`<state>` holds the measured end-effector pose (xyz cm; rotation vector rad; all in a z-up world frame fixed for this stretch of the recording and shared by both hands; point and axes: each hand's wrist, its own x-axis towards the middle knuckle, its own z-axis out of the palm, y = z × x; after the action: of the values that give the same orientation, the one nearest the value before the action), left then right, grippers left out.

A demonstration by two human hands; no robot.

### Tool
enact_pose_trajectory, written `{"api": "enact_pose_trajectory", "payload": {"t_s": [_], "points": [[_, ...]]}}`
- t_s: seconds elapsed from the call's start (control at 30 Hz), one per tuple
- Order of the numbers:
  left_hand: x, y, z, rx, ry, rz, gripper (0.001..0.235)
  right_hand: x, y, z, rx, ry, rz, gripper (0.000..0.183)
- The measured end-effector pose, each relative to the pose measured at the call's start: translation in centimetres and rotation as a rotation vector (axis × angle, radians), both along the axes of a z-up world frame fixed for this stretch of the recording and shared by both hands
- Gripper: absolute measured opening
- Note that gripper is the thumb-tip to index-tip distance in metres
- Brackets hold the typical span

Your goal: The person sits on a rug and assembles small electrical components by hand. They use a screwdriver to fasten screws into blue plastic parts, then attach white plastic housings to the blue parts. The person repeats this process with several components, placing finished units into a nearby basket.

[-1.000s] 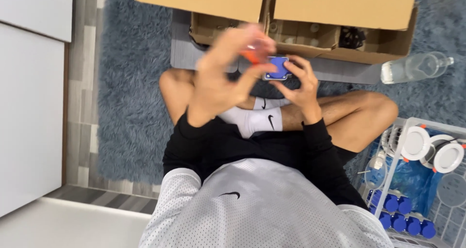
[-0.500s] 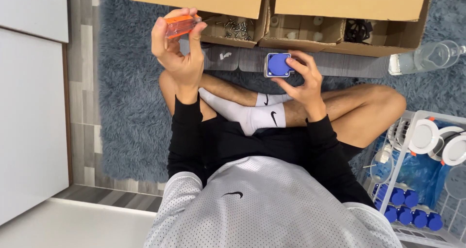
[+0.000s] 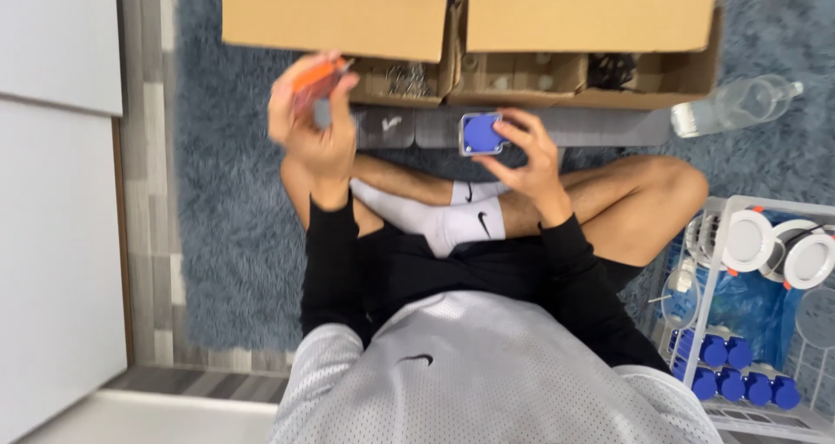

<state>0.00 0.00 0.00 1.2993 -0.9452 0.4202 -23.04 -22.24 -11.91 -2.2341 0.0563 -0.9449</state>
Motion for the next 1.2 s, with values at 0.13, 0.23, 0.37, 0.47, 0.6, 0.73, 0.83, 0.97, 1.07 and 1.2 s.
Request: {"api": "enact_pose_trajectory", "payload": {"t_s": [0.13, 0.23, 0.37, 0.47, 0.6, 0.73, 0.83, 0.97, 1.07, 1.2], "points": [[0.1, 1.0, 1.9, -0.112, -0.278, 0.143, 0.077, 0.8, 0.3, 0.9, 0.116, -0.142, 0.028, 0.058], [-0.6, 2.5, 1.7, -0.168, -0.275, 0.153, 0.082, 0.6, 1.0, 2.7, 0.123, -0.118, 0.021, 0.058], [-1.4, 4.8, -0.3, -0.294, -0.138, 0.183, 0.094, 0.4, 1.5, 5.6, 0.15, -0.048, 0.041, 0.06], [-3.2, 6.5, 0.2, -0.335, -0.018, 0.13, 0.099, -0.3, 1.7, 6.7, 0.069, -0.068, -0.044, 0.058], [-6.2, 6.6, 1.0, -0.34, 0.037, 0.048, 0.096, -1.5, 3.0, 8.3, 0.031, -0.129, -0.113, 0.045], [-9.1, 6.1, 1.1, -0.265, 0.147, -0.062, 0.098, -2.3, 5.6, 7.7, 0.299, -0.098, 0.02, 0.039], [-10.3, 5.6, 1.2, -0.218, 0.205, -0.139, 0.097, -2.8, 6.9, 8.1, 0.353, -0.094, 0.055, 0.036], [-11.2, 5.6, 0.9, -0.178, 0.229, -0.178, 0.093, -3.6, 7.6, 8.2, 0.365, -0.11, 0.018, 0.022], [-11.3, 5.5, 0.4, -0.166, 0.237, -0.2, 0.095, -4.2, 7.5, 6.8, 0.38, -0.11, 0.023, 0.017], [-11.4, 5.5, -0.1, -0.157, 0.253, -0.181, 0.098, -4.5, 7.4, 6.7, 0.388, -0.098, 0.009, 0.016]]}}
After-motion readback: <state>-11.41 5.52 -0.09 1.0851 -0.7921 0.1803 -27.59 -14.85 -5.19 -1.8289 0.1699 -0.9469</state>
